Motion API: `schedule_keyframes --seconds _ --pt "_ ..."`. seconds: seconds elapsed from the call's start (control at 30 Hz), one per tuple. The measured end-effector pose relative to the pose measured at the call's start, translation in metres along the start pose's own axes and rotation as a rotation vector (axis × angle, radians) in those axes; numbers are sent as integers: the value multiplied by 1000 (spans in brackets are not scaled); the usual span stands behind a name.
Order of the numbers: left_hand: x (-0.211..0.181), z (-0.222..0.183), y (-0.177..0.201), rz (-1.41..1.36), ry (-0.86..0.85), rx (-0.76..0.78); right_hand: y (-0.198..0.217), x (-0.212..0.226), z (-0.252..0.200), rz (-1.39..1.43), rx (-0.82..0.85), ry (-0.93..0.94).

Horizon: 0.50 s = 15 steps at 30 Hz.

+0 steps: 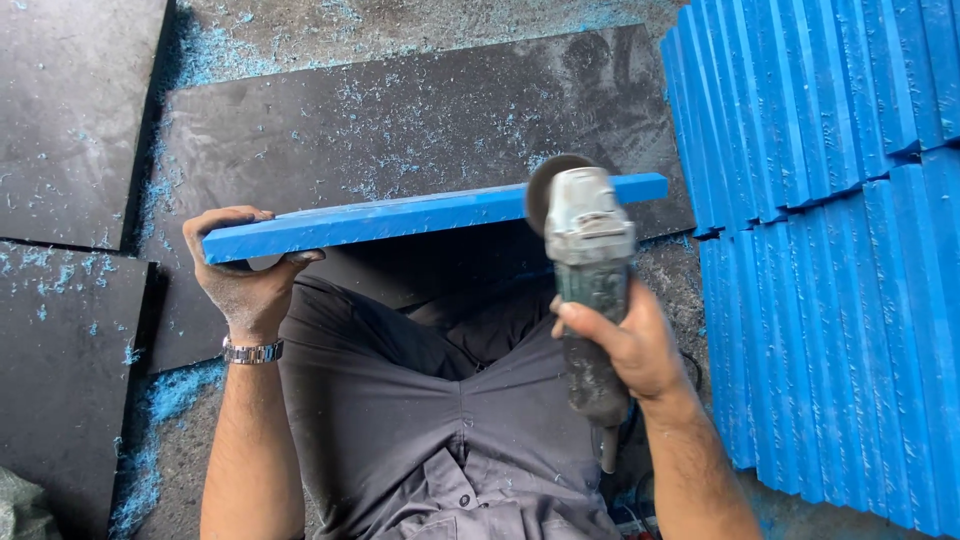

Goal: The recorder uses an angle grinder to smooth the edges of blue plastic plates.

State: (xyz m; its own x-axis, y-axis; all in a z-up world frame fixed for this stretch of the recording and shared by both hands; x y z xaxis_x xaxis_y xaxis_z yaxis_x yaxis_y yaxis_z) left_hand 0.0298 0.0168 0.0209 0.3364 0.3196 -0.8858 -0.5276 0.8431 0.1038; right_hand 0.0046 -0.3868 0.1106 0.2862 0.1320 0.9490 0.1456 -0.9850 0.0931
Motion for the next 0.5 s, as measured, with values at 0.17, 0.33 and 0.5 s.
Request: schedule_keyframes --seconds 0.17,0.33,0.5 --pt "-4 1 -2 -3 -7 -17 51 0 -10 139 -308 -45" --pt "-5 4 -5 -95 23 -8 12 -2 -5 10 -196 -13" --pt "-9 3 -5 -82 48 -18 -50 25 2 -235 2 243"
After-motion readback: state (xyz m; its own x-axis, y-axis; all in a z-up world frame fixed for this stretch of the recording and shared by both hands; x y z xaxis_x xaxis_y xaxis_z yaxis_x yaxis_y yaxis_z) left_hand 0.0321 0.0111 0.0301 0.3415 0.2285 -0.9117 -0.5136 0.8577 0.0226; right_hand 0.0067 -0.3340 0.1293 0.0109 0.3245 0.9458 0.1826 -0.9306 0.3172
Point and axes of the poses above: each hand's wrist, its own z-axis towards the middle knuckle, its own y-axis out of the back of the hand, x = y × z, the point moved 7 cm from there along z, towards the middle knuckle, and after that the axes turned 7 degrees about -x, right-handed, at the moved point
